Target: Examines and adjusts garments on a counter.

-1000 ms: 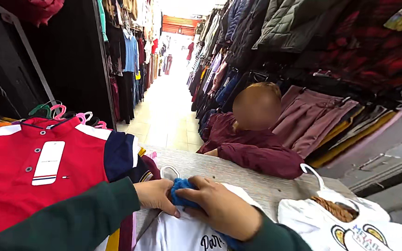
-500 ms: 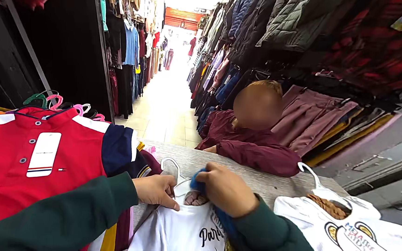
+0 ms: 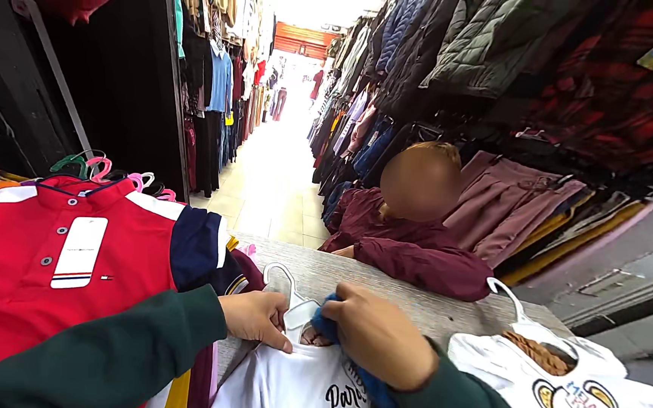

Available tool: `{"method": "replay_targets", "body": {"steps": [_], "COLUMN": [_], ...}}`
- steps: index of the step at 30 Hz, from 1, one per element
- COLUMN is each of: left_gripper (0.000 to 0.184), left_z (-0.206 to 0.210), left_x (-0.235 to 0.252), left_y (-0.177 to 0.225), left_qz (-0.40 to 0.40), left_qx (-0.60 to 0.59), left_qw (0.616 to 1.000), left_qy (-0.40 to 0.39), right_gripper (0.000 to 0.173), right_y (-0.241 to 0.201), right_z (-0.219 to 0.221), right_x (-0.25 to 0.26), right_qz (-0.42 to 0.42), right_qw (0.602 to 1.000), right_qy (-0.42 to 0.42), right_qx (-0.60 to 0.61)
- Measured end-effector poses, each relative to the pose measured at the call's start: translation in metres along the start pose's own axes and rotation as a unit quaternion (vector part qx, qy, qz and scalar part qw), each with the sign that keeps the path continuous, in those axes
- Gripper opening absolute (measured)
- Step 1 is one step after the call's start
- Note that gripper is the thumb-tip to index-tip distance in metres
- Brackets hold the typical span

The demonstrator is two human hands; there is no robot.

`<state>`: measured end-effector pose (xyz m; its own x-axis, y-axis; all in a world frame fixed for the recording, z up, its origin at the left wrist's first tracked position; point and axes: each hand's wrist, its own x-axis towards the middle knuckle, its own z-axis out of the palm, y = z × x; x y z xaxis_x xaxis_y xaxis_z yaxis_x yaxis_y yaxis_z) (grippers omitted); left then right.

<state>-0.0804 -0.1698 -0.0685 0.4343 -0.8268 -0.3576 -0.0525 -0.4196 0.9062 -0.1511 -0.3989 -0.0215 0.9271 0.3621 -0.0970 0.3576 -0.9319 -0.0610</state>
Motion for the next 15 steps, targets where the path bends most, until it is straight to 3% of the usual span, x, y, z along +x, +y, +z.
{"method": "replay_targets", "body": {"steps": [5, 9, 11, 13, 15], "left_gripper": [0.051, 0.050, 0.050, 0.050, 0.052], "left_z": [-0.002, -0.003, -0.004, -0.006, -0.008], "left_x": [-0.001, -0.004, -0.005, -0.003, -0.002], "left_y": [0.007, 0.012, 0.013, 0.013, 0.010], "left_qz": [0.005, 0.025, 0.041, 0.053, 0.057], "left_qx": [0.028, 0.037, 0.041, 0.035, 0.023], "left_qw": [1.000, 0.999, 0.998, 0.998, 0.998], "left_qy": [0.011, 0.010, 0.016, 0.025, 0.015], "right_gripper": [0.023, 0.028, 0.025, 0.021, 0.022], "right_y": [-0.010, -0.013, -0.023, -0.029, -0.025], "right_z": [0.012, -0.003, -0.014, -0.015, -0.014], "right_x": [0.015, 0.012, 0.002, 0.000, 0.002], "right_qz": [-0.088, -0.070, -0.101, -0.154, -0.133], "right_qw": [0.991, 0.988, 0.980, 0.972, 0.977], "right_qy": [0.094, 0.139, 0.164, 0.158, 0.147], "right_qx": [0.023, 0.012, 0.039, 0.077, 0.085]}}
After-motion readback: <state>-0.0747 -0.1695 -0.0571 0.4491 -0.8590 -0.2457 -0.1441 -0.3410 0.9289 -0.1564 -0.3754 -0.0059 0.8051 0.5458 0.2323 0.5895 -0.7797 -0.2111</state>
